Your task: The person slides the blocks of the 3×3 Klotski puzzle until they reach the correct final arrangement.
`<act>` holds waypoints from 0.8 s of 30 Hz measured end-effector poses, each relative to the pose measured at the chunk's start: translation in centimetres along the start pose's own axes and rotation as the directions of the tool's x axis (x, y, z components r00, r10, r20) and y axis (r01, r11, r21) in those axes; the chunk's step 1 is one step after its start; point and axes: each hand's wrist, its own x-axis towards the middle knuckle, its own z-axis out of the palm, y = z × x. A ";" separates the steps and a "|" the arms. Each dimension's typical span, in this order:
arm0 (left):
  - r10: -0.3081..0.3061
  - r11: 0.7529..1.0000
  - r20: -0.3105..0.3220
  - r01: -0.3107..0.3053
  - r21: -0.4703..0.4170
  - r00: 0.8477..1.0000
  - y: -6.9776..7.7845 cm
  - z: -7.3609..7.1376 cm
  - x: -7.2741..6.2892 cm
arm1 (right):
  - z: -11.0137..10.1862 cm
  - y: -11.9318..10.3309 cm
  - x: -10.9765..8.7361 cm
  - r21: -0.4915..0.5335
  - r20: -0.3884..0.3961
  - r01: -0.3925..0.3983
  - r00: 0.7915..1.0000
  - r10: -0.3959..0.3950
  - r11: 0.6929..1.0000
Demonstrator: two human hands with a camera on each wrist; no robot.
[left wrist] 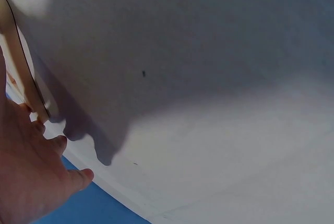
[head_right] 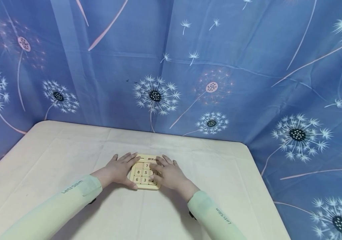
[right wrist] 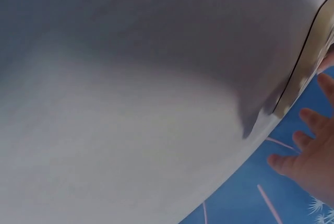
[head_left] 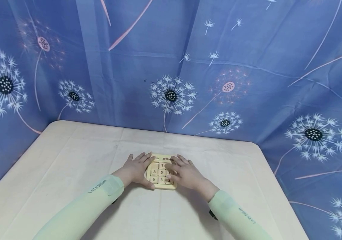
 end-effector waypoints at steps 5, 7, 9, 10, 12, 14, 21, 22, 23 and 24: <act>0.001 1.000 -0.001 -0.001 0.003 1.000 0.0 0.0 0.0 | 0.1 -0.2 0.2 -0.018 0.015 -0.003 1.000 0.004 1.000; 0.002 1.000 -0.003 -0.002 0.003 1.000 0.0 0.0 -0.1 | 0.1 -0.2 0.2 -0.021 0.017 -0.005 1.000 0.005 1.000; 0.003 1.000 -0.004 -0.003 0.002 1.000 0.0 0.0 -0.1 | 0.2 -0.3 0.2 -0.021 0.018 -0.006 1.000 0.007 1.000; 0.004 1.000 -0.005 -0.004 0.001 1.000 0.1 0.0 -0.1 | 0.2 -0.3 0.2 -0.020 0.019 -0.008 1.000 0.009 1.000; 0.004 1.000 -0.004 -0.004 -0.001 1.000 0.1 0.0 -0.1 | 0.3 -0.4 0.2 -0.019 0.017 -0.012 1.000 0.012 1.000; 0.003 1.000 -0.003 -0.003 0.002 1.000 0.1 0.0 -0.1 | 0.4 -0.4 0.2 -0.018 0.014 -0.017 1.000 0.017 1.000; -0.003 1.000 0.005 0.003 -0.002 1.000 0.1 0.0 0.1 | 0.4 -0.7 0.2 -0.015 0.006 -0.032 0.999 0.032 0.999; -0.002 1.000 0.004 0.002 -0.005 1.000 0.1 0.0 0.1 | 0.4 -0.8 0.2 -0.013 0.003 -0.034 0.999 0.034 0.999; -0.004 1.000 0.007 0.004 -0.004 1.000 0.1 -0.1 0.1 | 0.4 -0.8 0.3 -0.012 0.000 -0.036 0.999 0.036 0.999; -0.004 1.000 0.007 0.004 -0.003 1.000 0.1 -0.1 0.1 | 0.4 -0.9 0.3 -0.009 -0.002 -0.036 0.999 0.036 0.999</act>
